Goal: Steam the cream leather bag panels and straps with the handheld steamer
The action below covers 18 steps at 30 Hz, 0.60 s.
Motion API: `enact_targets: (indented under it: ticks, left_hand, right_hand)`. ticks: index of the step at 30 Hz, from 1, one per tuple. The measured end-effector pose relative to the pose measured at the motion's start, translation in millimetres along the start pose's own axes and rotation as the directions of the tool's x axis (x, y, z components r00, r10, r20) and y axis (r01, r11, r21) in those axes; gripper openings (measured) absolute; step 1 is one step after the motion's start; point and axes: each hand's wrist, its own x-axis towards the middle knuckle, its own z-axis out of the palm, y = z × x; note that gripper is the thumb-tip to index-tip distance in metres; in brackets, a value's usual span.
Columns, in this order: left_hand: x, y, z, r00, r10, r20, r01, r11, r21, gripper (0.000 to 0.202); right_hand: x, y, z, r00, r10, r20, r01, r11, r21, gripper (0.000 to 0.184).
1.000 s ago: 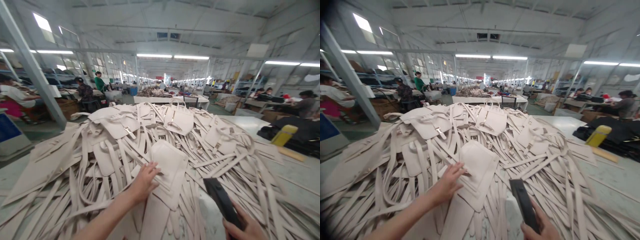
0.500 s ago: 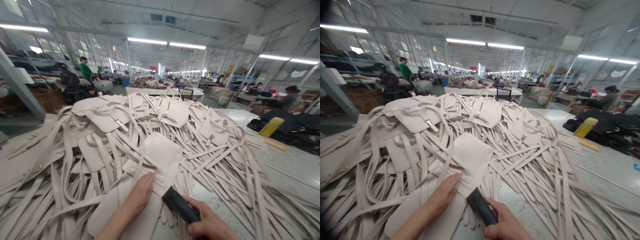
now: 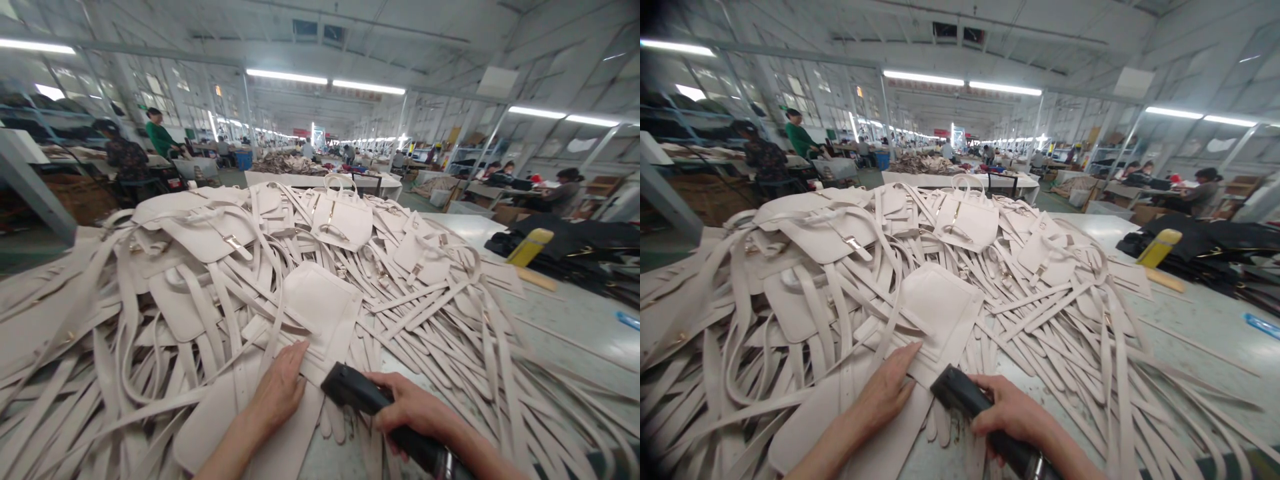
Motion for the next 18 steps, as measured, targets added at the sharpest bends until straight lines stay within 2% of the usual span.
enact_targets:
  ticks: [2, 5, 8, 10, 12, 14, 18]
  left_hand:
    - [0, 1, -0.5, 1.000, 0.002, 0.008, -0.002, 1.000, 0.015, 0.062]
    - [1, 2, -2.3, 1.000, -0.014, 0.000, 0.014, 1.000, 0.012, 0.059]
    - [1, 2, -5.0, 1.000, -0.008, -0.014, 0.007, 1.000, -0.012, 0.059]
    - [2, 5, -6.2, 1.000, 0.022, -0.019, -0.022, 1.000, -0.015, 0.053]
    - [6, 11, -5.9, 0.998, 0.066, 0.006, -0.066, 0.998, 0.015, 0.040]
    - [12, 19, -4.7, 0.992, 0.110, 0.055, -0.114, 0.992, 0.063, 0.026]
    - [26, 32, -7.8, 0.964, 0.192, 0.183, -0.211, 0.973, 0.091, 0.015]
  right_hand:
    - [2, -1, 0, 1.000, 0.011, 0.009, -0.011, 1.000, 0.002, 0.060]
    - [25, -3, 6, 0.999, -0.023, -0.028, 0.024, 1.000, 0.007, 0.060]
    - [46, -2, 8, 0.979, -0.124, -0.162, 0.124, 0.992, -0.008, 0.063]
    - [47, 1, 5, 0.946, -0.177, -0.270, 0.177, 0.984, -0.027, 0.068]
    - [34, 7, 0, 0.927, -0.189, -0.324, 0.188, 0.982, -0.036, 0.070]
    - [13, 14, -4, 0.929, -0.176, -0.325, 0.174, 0.984, -0.035, 0.068]
    - [-30, 26, -4, 0.928, -0.148, -0.342, 0.146, 0.989, -0.032, 0.069]
